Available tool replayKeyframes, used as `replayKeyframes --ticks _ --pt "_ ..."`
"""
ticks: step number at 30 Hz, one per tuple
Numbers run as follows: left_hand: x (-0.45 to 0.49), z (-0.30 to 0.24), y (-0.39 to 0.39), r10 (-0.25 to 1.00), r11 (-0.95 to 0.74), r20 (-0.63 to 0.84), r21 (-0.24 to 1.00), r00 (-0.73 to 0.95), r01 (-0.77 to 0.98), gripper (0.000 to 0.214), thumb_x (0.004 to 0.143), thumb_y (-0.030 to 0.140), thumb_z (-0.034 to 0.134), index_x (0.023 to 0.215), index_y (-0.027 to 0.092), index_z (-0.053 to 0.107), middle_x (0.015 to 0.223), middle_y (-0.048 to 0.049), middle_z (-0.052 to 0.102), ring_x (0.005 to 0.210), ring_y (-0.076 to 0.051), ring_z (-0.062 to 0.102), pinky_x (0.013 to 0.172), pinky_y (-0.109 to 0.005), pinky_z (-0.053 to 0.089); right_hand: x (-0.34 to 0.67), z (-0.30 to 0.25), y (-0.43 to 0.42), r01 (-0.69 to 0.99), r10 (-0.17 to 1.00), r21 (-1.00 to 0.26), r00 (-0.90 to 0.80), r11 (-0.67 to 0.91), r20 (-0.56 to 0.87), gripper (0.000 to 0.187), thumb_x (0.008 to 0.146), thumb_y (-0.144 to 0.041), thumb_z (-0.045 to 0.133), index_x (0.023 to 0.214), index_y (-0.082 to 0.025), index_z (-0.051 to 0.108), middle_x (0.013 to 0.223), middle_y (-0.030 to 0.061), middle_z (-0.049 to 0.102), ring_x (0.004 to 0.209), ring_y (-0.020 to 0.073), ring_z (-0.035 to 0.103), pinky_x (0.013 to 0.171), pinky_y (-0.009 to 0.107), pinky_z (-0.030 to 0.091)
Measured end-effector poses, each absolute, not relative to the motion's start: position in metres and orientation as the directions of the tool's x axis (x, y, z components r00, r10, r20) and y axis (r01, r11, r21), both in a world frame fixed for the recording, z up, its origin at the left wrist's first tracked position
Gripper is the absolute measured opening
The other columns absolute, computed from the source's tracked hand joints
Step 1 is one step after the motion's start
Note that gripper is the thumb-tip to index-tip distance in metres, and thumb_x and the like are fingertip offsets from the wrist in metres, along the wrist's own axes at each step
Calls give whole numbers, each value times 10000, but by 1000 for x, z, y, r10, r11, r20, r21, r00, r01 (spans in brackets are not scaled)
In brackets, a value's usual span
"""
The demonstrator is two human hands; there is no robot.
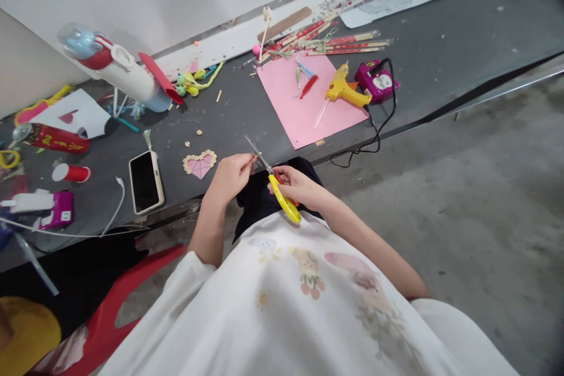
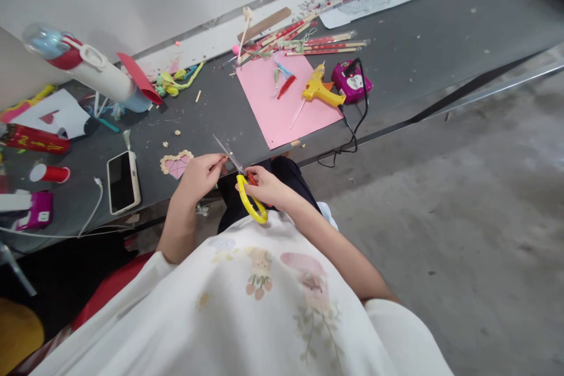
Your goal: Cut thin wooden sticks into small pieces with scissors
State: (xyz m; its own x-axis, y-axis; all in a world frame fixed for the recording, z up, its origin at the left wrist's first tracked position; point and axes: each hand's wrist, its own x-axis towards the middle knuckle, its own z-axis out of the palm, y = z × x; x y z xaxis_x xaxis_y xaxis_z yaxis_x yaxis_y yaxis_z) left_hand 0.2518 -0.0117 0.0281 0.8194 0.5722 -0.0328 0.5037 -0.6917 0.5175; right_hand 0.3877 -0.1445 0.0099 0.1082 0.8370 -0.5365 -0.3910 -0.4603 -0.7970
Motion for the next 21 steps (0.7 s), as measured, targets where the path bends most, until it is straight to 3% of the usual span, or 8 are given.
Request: replayKeyframes --ticks 6,11,17,21 --pt "251 23 -16 553 -688 -38 544 833 481 246 897 206 413 903 183 657 751 -27 694 730 -148 625 726 -256 431 386 6 -144 -427 845 -790 99 -440 -525 482 675 -141 749 1081 -160 492 792 -5 638 727 119 619 629 226 482" --pt "252 24 -14 562 -692 -36 527 826 493 254 907 224 408 873 183 656 755 -30 694 735 -154 621 716 -258 425 387 11 -145 -513 848 -744 55 -429 -527 348 747 -64 635 1048 -158 487 768 -18 645 725 113 638 668 234 491" --pt "251 26 -10 617 -682 -7 496 787 538 291 927 275 406 789 184 646 736 -34 686 709 -154 610 681 -257 410 386 20 -145 -496 826 -741 78 -453 -558 296 771 -46 578 1027 -160 482 719 -35 623 648 106 626 572 209 467" --pt "252 21 -15 644 -694 24 438 764 571 268 930 317 427 901 188 660 841 -46 707 784 -167 628 707 -259 419 386 23 -144 -495 808 -729 89 -472 -583 285 776 -39 568 1017 -160 478 741 -23 628 629 102 622 509 192 440"
